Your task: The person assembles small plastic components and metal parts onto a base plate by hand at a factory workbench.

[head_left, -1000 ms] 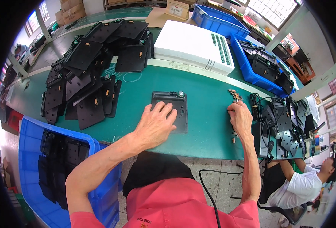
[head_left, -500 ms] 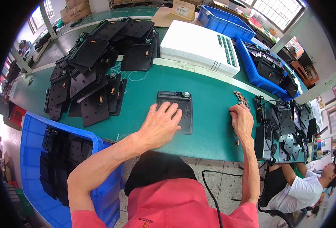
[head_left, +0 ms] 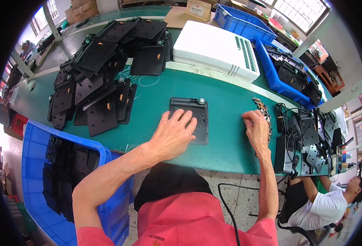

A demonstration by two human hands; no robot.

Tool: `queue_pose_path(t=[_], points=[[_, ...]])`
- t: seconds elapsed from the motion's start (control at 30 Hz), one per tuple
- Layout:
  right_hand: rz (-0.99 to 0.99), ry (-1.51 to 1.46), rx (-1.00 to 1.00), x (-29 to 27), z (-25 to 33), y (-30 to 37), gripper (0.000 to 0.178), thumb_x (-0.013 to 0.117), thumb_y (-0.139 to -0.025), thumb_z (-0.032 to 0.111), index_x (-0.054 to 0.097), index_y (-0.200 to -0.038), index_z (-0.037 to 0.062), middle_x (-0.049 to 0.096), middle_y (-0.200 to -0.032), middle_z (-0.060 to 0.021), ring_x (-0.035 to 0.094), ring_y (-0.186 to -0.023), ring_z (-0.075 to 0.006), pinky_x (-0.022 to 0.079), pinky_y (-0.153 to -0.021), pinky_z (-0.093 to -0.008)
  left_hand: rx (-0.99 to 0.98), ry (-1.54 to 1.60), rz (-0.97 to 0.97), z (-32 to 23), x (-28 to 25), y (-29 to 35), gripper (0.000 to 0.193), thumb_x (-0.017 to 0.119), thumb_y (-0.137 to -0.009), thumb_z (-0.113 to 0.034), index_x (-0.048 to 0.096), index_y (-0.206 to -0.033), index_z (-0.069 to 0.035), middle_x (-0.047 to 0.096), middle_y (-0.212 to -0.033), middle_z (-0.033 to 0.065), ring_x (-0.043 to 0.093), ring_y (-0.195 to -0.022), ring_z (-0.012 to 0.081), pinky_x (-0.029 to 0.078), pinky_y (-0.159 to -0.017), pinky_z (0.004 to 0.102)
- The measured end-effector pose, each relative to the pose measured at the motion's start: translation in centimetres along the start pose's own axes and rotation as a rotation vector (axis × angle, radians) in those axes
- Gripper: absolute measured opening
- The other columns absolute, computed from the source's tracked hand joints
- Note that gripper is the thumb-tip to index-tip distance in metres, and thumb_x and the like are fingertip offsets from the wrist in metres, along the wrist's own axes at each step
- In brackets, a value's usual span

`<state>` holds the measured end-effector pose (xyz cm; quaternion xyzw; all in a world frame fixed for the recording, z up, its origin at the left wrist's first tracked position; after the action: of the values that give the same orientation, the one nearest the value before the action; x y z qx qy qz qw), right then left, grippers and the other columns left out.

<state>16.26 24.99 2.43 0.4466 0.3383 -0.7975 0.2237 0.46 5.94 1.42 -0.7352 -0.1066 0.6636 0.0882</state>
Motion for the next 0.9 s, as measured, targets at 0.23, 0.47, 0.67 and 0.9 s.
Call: queue_pose_path(t=[0.23, 0.47, 0.67, 0.9], points=[[0.140, -0.310, -0.034, 0.5, 2.1, -0.7, 0.023, 0.066, -0.077, -0.005, 0.065, -0.099, 0.0005, 0.065, -0.089, -0.0136, 0.065, -0.081, -0.0285, 0.051, -0.073, -0.0386, 0.005, 0.003, 0.009, 0.0, -0.1, 0.0, 0.049, 0.070, -0.085, -0.026, 0.055, -0.125, -0.002, 0.050, -0.132, 0.0147, 0.047, -0.121, 0.0312, 0.042, -0.096, 0.0476], [0.074, -0.070, -0.085, 1.6, 1.8, -1.4, 0.013, 0.067, -0.081, 0.005, 0.067, -0.093, 0.0006, 0.065, -0.095, -0.0138, 0.066, -0.081, -0.0285, 0.051, -0.071, -0.0386, -0.003, -0.002, 0.012, 0.1, -0.2, 0.1, 0.049, 0.069, -0.085, -0.026, 0.055, -0.125, -0.001, 0.051, -0.131, 0.0148, 0.048, -0.120, 0.0309, 0.042, -0.095, 0.0473], [0.183, -0.452, 0.144, 2.3, 2.7, -1.9, 0.018, 0.067, -0.083, 0.008, 0.068, -0.098, -0.0021, 0.069, -0.079, -0.0132, 0.067, -0.074, -0.0210, 0.051, -0.067, -0.0319, 0.008, -0.007, -0.004, 0.0, 0.2, -0.1, 0.048, 0.070, -0.084, -0.026, 0.055, -0.123, -0.002, 0.051, -0.131, 0.0149, 0.047, -0.120, 0.0308, 0.042, -0.094, 0.0475], [0.261, -0.608, 0.068, 3.8, 8.1, -3.9, 0.024, 0.065, -0.085, 0.007, 0.069, -0.108, 0.0009, 0.067, -0.081, -0.0090, 0.063, -0.073, -0.0152, 0.050, -0.067, -0.0300, 0.031, 0.019, -0.050, -0.1, -0.2, 0.0, 0.047, 0.068, -0.084, -0.024, 0.057, -0.120, 0.004, 0.053, -0.127, 0.0192, 0.050, -0.117, 0.0324, 0.045, -0.090, 0.0545]])
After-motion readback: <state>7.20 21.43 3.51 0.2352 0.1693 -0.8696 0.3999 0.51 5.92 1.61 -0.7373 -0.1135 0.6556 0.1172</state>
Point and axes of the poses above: each hand's wrist, its own y-axis away from the middle knuckle, its own x-axis out of the palm, z = x × y, the point moved 7 cm from there along -y, towards the middle knuckle
